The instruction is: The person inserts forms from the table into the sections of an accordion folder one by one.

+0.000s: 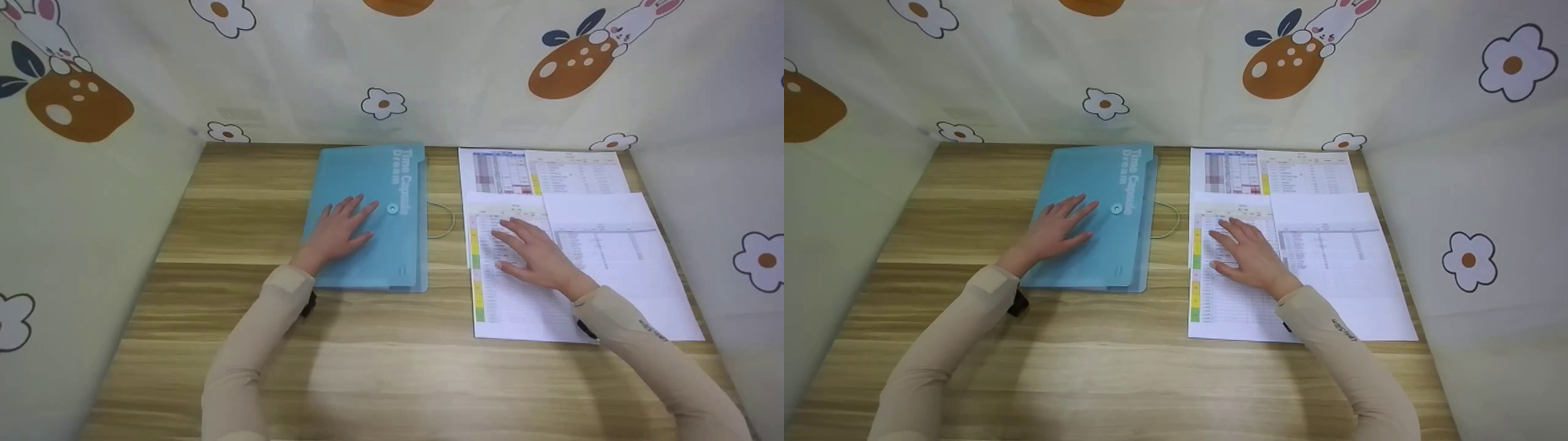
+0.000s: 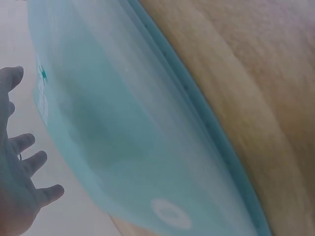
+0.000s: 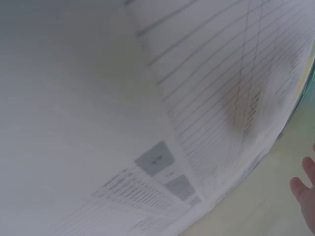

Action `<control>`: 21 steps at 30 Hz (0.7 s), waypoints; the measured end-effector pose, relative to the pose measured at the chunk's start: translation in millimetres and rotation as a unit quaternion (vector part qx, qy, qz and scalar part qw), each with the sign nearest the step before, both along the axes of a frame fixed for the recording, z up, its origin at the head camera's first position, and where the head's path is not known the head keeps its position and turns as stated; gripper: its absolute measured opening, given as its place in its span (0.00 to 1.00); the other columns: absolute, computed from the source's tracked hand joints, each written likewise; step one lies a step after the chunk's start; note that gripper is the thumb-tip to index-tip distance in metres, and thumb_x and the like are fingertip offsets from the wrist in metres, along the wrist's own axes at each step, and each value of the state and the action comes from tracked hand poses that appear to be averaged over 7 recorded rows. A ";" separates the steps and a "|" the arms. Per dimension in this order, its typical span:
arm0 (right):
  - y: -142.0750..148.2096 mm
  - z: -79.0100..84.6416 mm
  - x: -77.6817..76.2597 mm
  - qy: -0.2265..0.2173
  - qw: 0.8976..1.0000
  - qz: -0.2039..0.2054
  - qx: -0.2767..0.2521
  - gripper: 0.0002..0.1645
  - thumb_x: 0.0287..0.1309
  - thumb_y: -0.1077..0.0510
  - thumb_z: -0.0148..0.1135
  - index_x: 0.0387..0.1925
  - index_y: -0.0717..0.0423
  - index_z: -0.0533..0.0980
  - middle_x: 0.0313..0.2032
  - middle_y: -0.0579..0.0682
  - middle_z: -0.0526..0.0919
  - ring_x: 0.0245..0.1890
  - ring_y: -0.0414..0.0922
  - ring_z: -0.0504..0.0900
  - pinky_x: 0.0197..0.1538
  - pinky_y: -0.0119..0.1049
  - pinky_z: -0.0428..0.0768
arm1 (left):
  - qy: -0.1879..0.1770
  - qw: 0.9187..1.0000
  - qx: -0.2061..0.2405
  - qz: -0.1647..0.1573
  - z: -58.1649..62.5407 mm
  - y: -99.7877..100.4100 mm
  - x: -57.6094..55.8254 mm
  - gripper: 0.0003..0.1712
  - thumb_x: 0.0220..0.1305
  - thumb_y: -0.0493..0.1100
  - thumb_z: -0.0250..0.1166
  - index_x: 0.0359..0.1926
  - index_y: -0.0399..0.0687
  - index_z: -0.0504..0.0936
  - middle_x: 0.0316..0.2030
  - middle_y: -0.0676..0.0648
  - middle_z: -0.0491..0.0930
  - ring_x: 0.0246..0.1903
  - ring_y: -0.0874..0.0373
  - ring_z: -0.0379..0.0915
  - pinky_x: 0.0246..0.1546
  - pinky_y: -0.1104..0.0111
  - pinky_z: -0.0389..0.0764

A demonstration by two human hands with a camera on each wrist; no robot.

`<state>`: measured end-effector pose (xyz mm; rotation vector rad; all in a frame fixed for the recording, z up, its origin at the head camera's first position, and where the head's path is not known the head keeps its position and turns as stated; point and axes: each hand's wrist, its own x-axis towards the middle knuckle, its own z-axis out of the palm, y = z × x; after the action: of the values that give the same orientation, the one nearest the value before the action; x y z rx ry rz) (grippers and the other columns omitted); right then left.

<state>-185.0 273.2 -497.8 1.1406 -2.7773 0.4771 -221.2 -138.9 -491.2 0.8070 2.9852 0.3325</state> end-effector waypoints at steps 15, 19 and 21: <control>-44.9 -6.8 6.6 0.021 0.994 0.109 -0.020 0.31 0.51 0.46 0.58 0.55 0.55 0.67 0.56 0.58 0.64 0.58 0.54 0.58 0.57 0.47 0.54 | -0.003 0.999 -0.023 -0.022 -1.3 18.9 -10.3 0.32 0.62 0.55 0.49 0.66 0.59 0.53 0.63 0.43 0.52 0.61 0.47 0.47 0.53 0.45 0.50; -54.9 -8.2 8.7 0.018 0.991 0.128 -0.013 0.32 0.50 0.44 0.58 0.55 0.55 0.68 0.56 0.58 0.65 0.58 0.54 0.59 0.56 0.47 0.55 | 0.003 0.999 -0.026 -0.027 -1.7 23.9 -13.0 0.31 0.62 0.54 0.50 0.66 0.59 0.54 0.62 0.43 0.54 0.60 0.48 0.49 0.53 0.46 0.52; -59.7 -8.7 9.7 0.014 0.991 0.136 -0.006 0.33 0.50 0.44 0.58 0.56 0.55 0.67 0.56 0.57 0.65 0.59 0.53 0.58 0.57 0.47 0.55 | 0.005 0.999 -0.029 -0.029 -1.5 27.2 -14.4 0.31 0.62 0.54 0.50 0.65 0.59 0.55 0.62 0.44 0.55 0.60 0.48 0.49 0.53 0.47 0.52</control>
<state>-175.3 213.6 -506.5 1.5187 -2.6028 0.4962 -235.6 -111.7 -492.8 0.8886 2.9586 0.2394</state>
